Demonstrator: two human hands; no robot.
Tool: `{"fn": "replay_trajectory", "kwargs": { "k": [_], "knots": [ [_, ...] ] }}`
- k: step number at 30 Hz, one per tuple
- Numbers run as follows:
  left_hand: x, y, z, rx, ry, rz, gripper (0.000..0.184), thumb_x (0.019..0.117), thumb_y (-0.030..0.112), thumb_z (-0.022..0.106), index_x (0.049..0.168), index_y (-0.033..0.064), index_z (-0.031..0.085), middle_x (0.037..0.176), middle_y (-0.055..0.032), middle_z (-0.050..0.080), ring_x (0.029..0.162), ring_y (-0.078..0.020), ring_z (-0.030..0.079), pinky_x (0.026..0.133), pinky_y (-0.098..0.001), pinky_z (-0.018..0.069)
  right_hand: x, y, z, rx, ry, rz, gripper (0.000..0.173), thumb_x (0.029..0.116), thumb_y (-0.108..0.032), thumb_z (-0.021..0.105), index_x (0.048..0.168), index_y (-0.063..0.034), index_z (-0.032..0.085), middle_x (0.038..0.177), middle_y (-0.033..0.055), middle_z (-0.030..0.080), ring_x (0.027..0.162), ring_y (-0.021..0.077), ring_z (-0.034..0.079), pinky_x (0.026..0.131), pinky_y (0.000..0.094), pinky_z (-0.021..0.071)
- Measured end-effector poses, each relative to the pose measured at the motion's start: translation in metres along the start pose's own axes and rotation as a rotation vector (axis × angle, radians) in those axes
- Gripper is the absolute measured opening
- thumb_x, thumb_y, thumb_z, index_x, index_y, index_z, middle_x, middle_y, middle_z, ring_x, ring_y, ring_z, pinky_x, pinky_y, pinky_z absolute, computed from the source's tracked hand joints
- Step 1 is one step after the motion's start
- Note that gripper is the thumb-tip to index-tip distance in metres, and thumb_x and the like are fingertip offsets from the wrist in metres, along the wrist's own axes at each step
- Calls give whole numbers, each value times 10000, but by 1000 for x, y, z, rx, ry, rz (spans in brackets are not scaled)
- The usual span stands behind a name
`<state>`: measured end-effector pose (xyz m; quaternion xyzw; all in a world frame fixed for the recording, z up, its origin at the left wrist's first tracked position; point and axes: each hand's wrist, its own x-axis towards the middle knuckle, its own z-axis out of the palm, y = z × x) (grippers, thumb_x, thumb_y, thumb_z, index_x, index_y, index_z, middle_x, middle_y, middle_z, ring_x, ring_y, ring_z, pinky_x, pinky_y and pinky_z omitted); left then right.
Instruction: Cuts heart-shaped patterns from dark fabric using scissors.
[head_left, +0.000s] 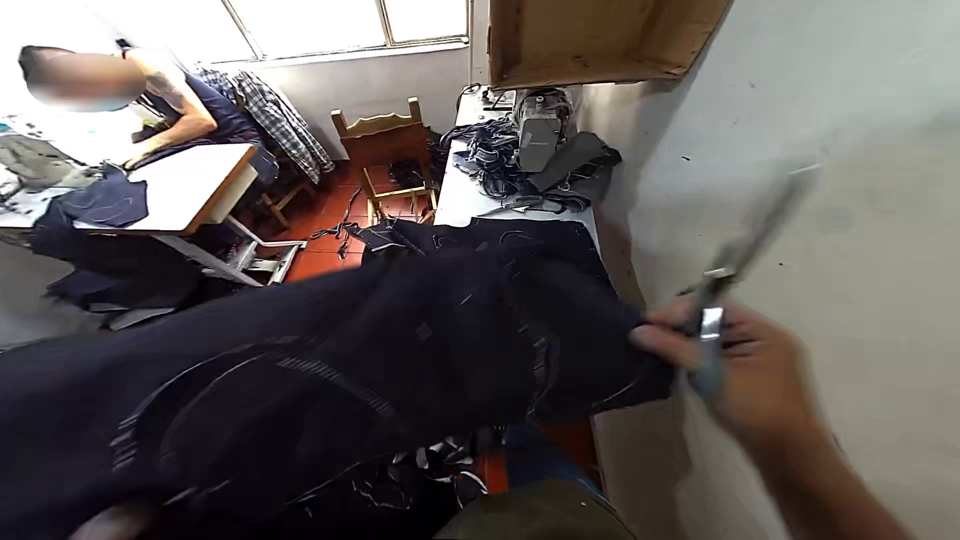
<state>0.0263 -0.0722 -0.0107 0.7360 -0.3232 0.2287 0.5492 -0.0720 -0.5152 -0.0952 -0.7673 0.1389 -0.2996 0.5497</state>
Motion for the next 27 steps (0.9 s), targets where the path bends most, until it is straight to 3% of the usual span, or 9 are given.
{"fn": "replay_trajectory", "kwargs": {
  "k": [2, 4, 7, 11, 15, 18, 21, 23, 27],
  "knots": [
    [20, -20, 49, 86, 10, -47, 144, 1005, 226, 657, 1117, 285, 726, 1049, 210, 729, 981, 58, 673, 886, -188, 566, 37, -9, -36, -144, 138, -133, 263, 792, -271, 847, 971, -218, 662, 891, -168, 713, 770, -62, 657, 693, 162, 571],
    [43, -51, 102, 160, 72, -75, 141, 1007, 287, 637, 1124, 209, 655, 990, 192, 694, 919, 65, 656, 822, -185, 573, 77, -10, -49, -276, 234, -167, 349, 798, -187, 836, 1055, -91, 619, 939, -81, 714, 804, -29, 658, 752, 205, 570],
    [62, -101, 179, 321, -18, -302, 667, 958, 259, 698, 1443, -50, 359, 952, -69, 708, 843, -131, 707, 787, -398, 613, 138, 19, -37, -516, 226, -138, 414, 893, -180, 793, 1169, 68, 608, 990, 210, 700, 847, 294, 692, 794, 526, 558],
    [40, -184, 256, 584, -95, -530, 926, 885, 216, 805, 1566, -27, 226, 1001, -249, 652, 850, -392, 669, 800, -592, 560, 188, 161, 9, -681, 23, 50, 356, 903, -220, 789, 1140, 22, 679, 957, 294, 701, 884, 525, 681, 743, 750, 502],
    [17, -209, 275, 802, -194, -590, 752, 904, 225, 784, 1566, 155, 436, 1184, -316, 619, 866, -461, 682, 738, -621, 562, 143, 250, 58, -721, -117, 329, 432, 895, -350, 802, 1143, -16, 683, 938, 277, 700, 884, 510, 682, 731, 715, 514],
    [20, -211, 273, 757, -128, -612, 931, 841, 215, 832, 1595, 62, 309, 1070, -267, 634, 818, -398, 646, 743, -590, 549, 102, 217, 106, -369, -199, 209, 539, 829, -367, 849, 1169, 10, 668, 956, 167, 737, 865, 325, 723, 775, 551, 592],
    [37, -210, 269, 712, -153, -761, 1072, 790, 224, 873, 1586, -35, 204, 1042, -275, 655, 887, -421, 666, 830, -630, 544, 73, 162, 175, 22, -459, 41, 717, 794, -452, 844, 1320, -13, 632, 1242, 98, 718, 1157, 204, 684, 992, 438, 572],
    [54, -205, 252, 660, -264, -844, 929, 835, 274, 854, 1547, -36, 344, 1070, -268, 694, 960, -419, 688, 901, -634, 533, 64, 151, 211, 34, -561, -102, 724, 804, -523, 820, 1292, -15, 652, 1332, 101, 686, 1277, 241, 628, 1068, 467, 524],
    [21, -181, 174, 776, -155, -624, 371, 1002, 327, 619, 1205, 23, 680, 882, -84, 708, 757, -224, 693, 706, -478, 601, 62, 162, 235, -162, -558, -269, 628, 810, -545, 807, 1217, -79, 702, 1298, 66, 706, 1198, 260, 670, 994, 504, 557]
  ]
}}
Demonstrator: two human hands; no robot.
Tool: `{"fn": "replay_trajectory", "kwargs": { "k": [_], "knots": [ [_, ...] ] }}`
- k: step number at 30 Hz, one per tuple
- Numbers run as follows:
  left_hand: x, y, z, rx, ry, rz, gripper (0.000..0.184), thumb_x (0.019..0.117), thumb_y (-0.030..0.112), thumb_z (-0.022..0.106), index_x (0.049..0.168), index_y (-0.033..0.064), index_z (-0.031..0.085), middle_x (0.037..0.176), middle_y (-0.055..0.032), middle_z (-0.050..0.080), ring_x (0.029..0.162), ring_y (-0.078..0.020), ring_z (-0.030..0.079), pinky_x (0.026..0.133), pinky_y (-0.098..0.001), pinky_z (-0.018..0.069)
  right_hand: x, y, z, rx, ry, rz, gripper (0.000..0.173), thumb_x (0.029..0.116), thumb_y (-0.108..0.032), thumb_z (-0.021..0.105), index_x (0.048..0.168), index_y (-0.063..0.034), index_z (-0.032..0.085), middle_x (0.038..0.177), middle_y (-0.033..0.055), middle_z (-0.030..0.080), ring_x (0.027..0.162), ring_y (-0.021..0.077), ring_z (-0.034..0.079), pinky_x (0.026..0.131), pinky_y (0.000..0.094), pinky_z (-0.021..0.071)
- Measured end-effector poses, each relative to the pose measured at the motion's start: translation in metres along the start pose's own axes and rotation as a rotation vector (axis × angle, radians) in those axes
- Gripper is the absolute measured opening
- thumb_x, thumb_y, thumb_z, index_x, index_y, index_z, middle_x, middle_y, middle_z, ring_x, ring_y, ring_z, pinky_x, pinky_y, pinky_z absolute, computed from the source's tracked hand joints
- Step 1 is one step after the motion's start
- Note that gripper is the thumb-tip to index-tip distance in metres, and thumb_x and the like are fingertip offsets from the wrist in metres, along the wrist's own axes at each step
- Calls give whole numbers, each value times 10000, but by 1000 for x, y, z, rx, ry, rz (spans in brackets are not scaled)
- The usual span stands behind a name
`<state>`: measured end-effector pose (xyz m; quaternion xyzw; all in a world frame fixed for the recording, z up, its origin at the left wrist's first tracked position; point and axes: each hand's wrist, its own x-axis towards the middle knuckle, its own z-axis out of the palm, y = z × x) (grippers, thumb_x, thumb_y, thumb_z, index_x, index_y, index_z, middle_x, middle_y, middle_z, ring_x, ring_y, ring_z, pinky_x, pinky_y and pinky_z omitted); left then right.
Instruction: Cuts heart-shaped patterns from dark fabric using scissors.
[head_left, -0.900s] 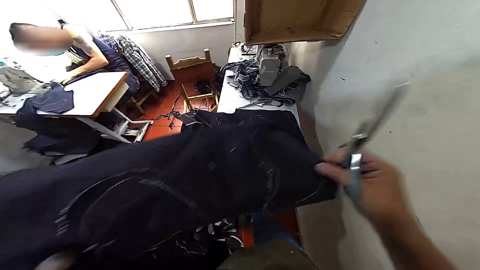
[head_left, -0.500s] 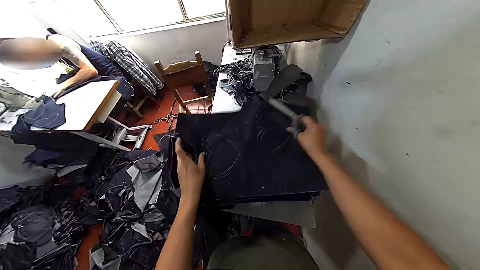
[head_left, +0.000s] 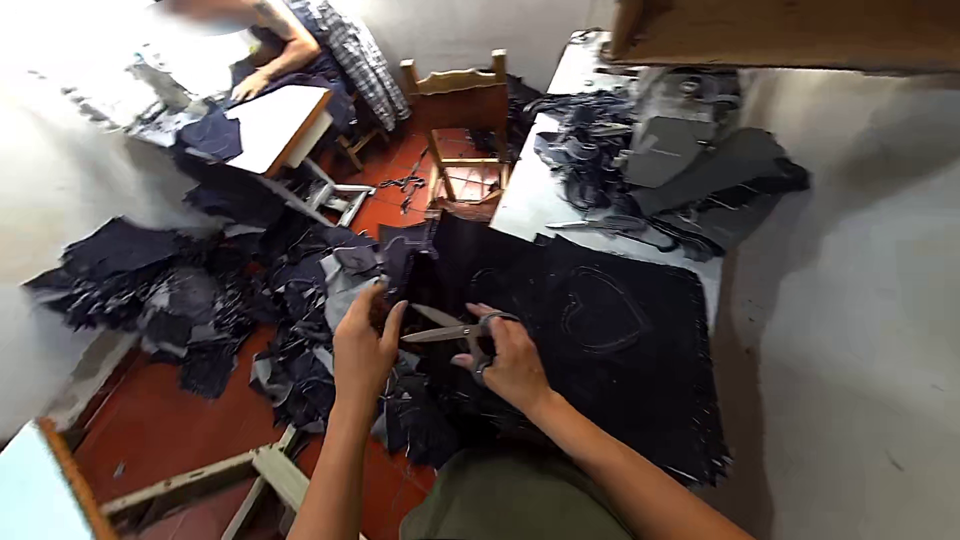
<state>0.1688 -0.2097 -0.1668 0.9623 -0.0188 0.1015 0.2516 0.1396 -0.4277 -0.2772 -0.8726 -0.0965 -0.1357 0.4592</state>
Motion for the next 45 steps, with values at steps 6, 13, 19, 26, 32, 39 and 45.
{"fn": "replay_trajectory", "kwargs": {
  "k": [6, 13, 19, 26, 32, 39, 45],
  "knots": [
    [-145, -98, 69, -31, -660, -434, 986, 748, 493, 882, 1523, 54, 459, 1526, -231, 477, 1306, -425, 565, 1025, -648, 493, 3, 2, -8, -138, -18, -55, 641, 809, -584, 783, 1178, -68, 698, 1309, 51, 704, 1160, 261, 688, 968, 502, 556],
    [-142, -96, 129, -506, -306, -339, 640, 903, 271, 740, 1406, -58, 518, 1354, -240, 616, 1287, -328, 596, 1134, -485, 450, 12, -10, -20, -214, -170, 13, 625, 744, -446, 890, 1211, -78, 697, 1261, 85, 715, 1096, 301, 694, 973, 556, 532],
    [-122, -118, 58, -465, -428, -217, 303, 959, 300, 649, 1162, 86, 716, 1062, -99, 742, 1025, -230, 702, 949, -497, 538, 23, -24, -27, -262, -232, 120, 657, 735, -403, 917, 1254, -74, 682, 1165, 121, 726, 1087, 296, 691, 977, 541, 536],
    [-167, -78, 53, 30, 215, 338, 292, 795, 1, 724, 1084, 49, 731, 1088, -238, 703, 1054, -448, 679, 899, -646, 534, 30, -40, -26, -369, -298, 238, 668, 733, -465, 904, 1267, -136, 674, 1142, 85, 722, 1070, 264, 686, 955, 525, 545],
    [-157, -69, 123, -366, -325, -394, 669, 1002, 342, 644, 1456, -99, 425, 1489, -338, 438, 1351, -435, 519, 1118, -504, 464, 32, -50, -25, -389, -329, 304, 637, 739, -458, 904, 1241, -138, 676, 1112, 94, 720, 1045, 278, 686, 932, 537, 544],
    [-153, -105, 131, -468, -310, -225, 363, 1084, 218, 450, 1204, -56, 655, 1135, -228, 697, 1108, -326, 678, 1025, -492, 514, 36, -52, -24, -341, -343, 306, 616, 726, -410, 929, 1207, -117, 681, 1065, 118, 722, 995, 302, 693, 884, 558, 552],
    [-175, -106, 47, -334, -112, 9, 364, 1012, 379, 599, 1140, 71, 744, 1033, -73, 762, 944, -205, 737, 855, -466, 601, 17, -54, -68, -260, -141, -201, 438, 752, -344, 901, 1001, -22, 738, 949, 135, 737, 896, 294, 726, 809, 513, 607]
  ]
}}
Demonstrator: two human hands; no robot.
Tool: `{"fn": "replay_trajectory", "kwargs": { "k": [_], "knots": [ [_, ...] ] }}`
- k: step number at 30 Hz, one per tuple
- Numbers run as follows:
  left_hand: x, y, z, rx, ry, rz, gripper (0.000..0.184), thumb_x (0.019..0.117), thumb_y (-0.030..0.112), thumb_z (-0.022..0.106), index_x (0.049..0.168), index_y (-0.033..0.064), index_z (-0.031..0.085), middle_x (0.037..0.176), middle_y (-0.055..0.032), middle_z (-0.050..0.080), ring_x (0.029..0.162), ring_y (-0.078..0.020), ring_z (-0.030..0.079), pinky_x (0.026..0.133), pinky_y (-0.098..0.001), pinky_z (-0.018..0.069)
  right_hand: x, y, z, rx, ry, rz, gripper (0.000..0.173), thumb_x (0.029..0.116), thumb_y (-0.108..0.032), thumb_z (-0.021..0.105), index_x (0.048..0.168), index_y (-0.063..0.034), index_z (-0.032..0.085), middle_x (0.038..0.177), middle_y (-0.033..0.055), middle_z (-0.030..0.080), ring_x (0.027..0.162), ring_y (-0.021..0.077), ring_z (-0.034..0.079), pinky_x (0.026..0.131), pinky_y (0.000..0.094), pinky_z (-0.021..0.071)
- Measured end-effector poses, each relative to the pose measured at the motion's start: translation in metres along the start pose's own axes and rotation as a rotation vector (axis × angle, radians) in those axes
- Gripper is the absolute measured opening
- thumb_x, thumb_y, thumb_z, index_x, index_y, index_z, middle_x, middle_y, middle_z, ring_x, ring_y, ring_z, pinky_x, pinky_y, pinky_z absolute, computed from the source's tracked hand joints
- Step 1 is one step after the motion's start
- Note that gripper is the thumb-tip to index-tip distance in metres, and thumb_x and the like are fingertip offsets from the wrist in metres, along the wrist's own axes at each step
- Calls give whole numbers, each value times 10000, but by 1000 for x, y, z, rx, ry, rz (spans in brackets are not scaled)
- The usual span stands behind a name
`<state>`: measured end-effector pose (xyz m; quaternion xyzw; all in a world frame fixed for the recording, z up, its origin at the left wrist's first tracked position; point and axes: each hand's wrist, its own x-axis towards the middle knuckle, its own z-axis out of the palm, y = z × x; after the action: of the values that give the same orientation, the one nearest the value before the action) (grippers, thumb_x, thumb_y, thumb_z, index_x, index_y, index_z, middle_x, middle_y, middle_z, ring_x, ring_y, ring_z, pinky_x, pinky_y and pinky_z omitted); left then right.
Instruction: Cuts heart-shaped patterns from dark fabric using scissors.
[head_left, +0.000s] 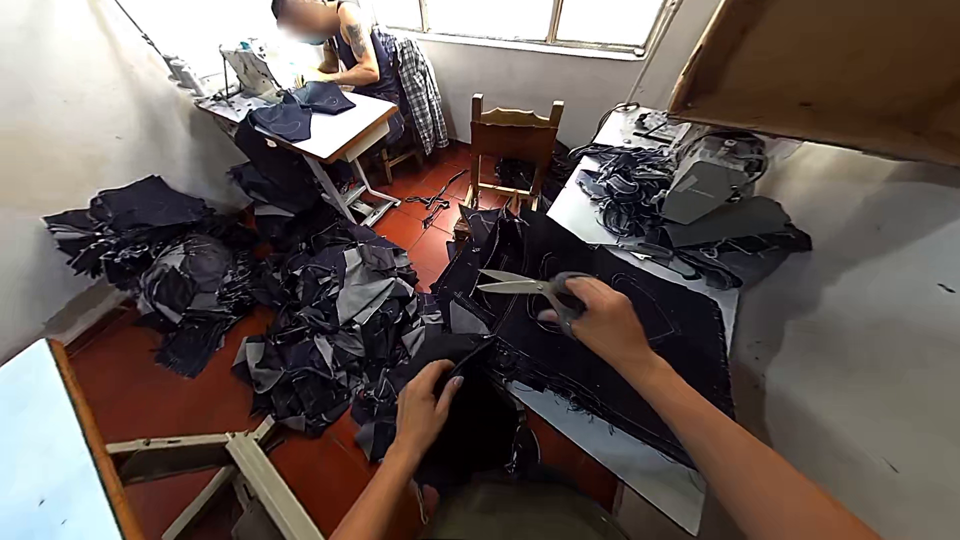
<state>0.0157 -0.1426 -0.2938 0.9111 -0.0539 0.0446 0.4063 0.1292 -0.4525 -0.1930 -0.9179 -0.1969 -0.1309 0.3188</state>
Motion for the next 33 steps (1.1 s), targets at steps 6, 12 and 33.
{"fn": "replay_trajectory", "kwargs": {
  "k": [6, 12, 33],
  "knots": [
    [-11, 64, -30, 255, 63, 28, 294, 993, 358, 623, 1069, 117, 773, 937, -33, 759, 847, -177, 744, 745, -407, 625, -51, 17, -38, 357, -1395, 304, 664, 949, -654, 568, 1108, -13, 622, 888, 129, 684, 826, 260, 677, 808, 506, 536],
    [-23, 131, -14, 509, 92, -160, 299, 975, 339, 616, 1012, 97, 788, 864, -69, 745, 728, -244, 745, 590, -462, 608, -24, 39, 0, 446, -1341, 163, 745, 894, -742, 547, 1101, -30, 624, 882, 116, 676, 806, 243, 666, 773, 493, 531],
    [-76, 213, -282, 53, 907, 219, 271, 1058, 97, 419, 985, 81, 680, 920, 119, 728, 916, 84, 657, 853, -147, 526, -103, -71, 42, 1075, -341, 245, 579, 734, -214, 897, 1213, -71, 604, 1048, -38, 738, 985, 47, 700, 913, 293, 589]
  ]
}}
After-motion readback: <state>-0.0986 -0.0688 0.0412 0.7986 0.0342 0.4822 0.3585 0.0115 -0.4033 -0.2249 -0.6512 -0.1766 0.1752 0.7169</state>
